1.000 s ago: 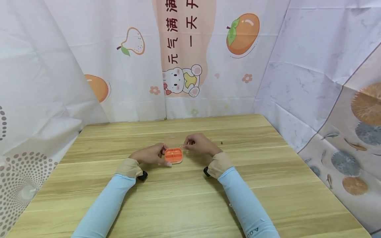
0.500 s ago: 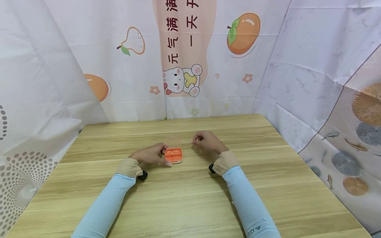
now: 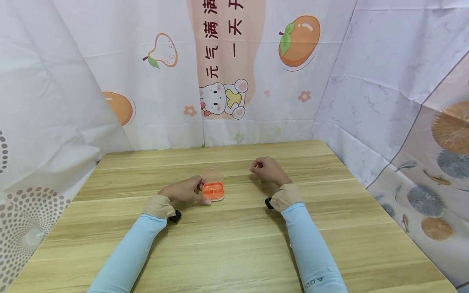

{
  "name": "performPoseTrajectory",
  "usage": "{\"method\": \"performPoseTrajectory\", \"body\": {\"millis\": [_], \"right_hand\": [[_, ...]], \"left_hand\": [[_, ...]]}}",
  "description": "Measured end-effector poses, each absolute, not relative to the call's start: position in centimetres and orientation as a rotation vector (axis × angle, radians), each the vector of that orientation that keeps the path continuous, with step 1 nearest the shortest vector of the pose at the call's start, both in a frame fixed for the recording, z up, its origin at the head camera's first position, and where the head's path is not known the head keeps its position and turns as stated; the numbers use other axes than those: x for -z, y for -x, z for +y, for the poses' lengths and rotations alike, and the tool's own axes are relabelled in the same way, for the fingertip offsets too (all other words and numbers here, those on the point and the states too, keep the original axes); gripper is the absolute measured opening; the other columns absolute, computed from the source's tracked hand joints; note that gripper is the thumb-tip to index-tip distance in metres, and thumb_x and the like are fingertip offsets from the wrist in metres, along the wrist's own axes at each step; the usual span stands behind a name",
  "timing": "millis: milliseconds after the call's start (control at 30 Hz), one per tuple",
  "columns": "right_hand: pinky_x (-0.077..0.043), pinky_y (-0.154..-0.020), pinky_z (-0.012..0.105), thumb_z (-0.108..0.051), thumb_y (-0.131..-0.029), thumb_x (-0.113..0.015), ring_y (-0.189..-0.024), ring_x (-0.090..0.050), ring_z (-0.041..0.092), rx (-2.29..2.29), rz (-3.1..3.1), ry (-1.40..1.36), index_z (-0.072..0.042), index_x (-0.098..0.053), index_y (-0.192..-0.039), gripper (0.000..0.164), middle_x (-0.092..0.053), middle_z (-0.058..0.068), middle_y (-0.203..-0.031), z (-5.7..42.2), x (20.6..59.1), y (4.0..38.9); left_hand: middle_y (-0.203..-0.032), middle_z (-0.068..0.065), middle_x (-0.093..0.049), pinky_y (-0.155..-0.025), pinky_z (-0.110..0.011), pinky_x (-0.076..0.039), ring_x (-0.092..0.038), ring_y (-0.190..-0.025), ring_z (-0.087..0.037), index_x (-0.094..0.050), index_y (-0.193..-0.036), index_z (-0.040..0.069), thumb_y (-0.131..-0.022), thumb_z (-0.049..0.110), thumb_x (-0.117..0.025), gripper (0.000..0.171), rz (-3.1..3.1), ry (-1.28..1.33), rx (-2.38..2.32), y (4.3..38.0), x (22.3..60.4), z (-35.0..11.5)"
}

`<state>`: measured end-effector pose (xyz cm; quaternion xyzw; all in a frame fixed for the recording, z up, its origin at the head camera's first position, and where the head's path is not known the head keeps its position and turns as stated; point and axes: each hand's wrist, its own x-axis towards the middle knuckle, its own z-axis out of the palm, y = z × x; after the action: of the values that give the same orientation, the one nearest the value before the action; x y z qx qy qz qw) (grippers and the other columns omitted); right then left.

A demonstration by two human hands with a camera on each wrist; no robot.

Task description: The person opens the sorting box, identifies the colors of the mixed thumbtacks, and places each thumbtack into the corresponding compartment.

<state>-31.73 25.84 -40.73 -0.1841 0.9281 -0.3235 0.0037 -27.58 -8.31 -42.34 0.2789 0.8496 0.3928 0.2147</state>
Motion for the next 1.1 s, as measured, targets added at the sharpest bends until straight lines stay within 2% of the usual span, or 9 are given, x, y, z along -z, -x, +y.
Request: {"method": "performPoseTrajectory", "body": {"millis": [233,500,800,1100], "right_hand": [[-0.044,-0.069,0.035,-0.031,-0.095,-0.064,-0.077,-0.055,0.021,1.005,2.914,0.522,-0.012,-0.071,-0.101,0.021,-0.063,0.002,-0.085,27.4,41.1,32.0],[-0.043,-0.065,0.034,-0.026,-0.095,-0.064,-0.075,-0.052,0.022,1.01,2.908,0.449,-0.008,-0.071,-0.101,0.02,-0.062,0.005,-0.084,29.2,40.8,31.9],[-0.044,-0.068,0.034,-0.024,-0.096,-0.062,-0.074,-0.056,0.021,0.961,2.911,0.407,-0.007,-0.069,-0.1,0.019,-0.065,0.008,-0.082,30.4,40.9,31.9],[-0.044,-0.065,0.032,-0.03,-0.093,-0.066,-0.071,-0.055,0.02,0.922,2.905,0.219,-0.005,-0.065,-0.094,0.025,-0.064,0.008,-0.081,31.6,40.9,31.4]], "left_hand": [[-0.103,-0.006,-0.06,-0.079,-0.031,-0.042,-0.051,-0.091,-0.02,-0.05,-0.118,0.002,-0.075,0.034,-0.084,0.064,2.363,-0.781,-1.081,27.6,42.4,-8.3],[-0.102,-0.007,-0.06,-0.078,-0.03,-0.042,-0.05,-0.09,-0.02,-0.051,-0.118,0.001,-0.076,0.033,-0.083,0.062,2.361,-0.801,-1.083,27.7,42.5,-8.3],[-0.103,-0.006,-0.061,-0.079,-0.03,-0.043,-0.051,-0.09,-0.02,-0.051,-0.118,0.001,-0.075,0.032,-0.084,0.062,2.371,-0.789,-1.088,27.4,42.3,-8.3],[-0.101,-0.006,-0.061,-0.077,-0.03,-0.042,-0.051,-0.088,-0.019,-0.052,-0.117,0.001,-0.076,0.032,-0.084,0.061,2.367,-0.819,-1.082,27.7,42.5,-8.3]]}}
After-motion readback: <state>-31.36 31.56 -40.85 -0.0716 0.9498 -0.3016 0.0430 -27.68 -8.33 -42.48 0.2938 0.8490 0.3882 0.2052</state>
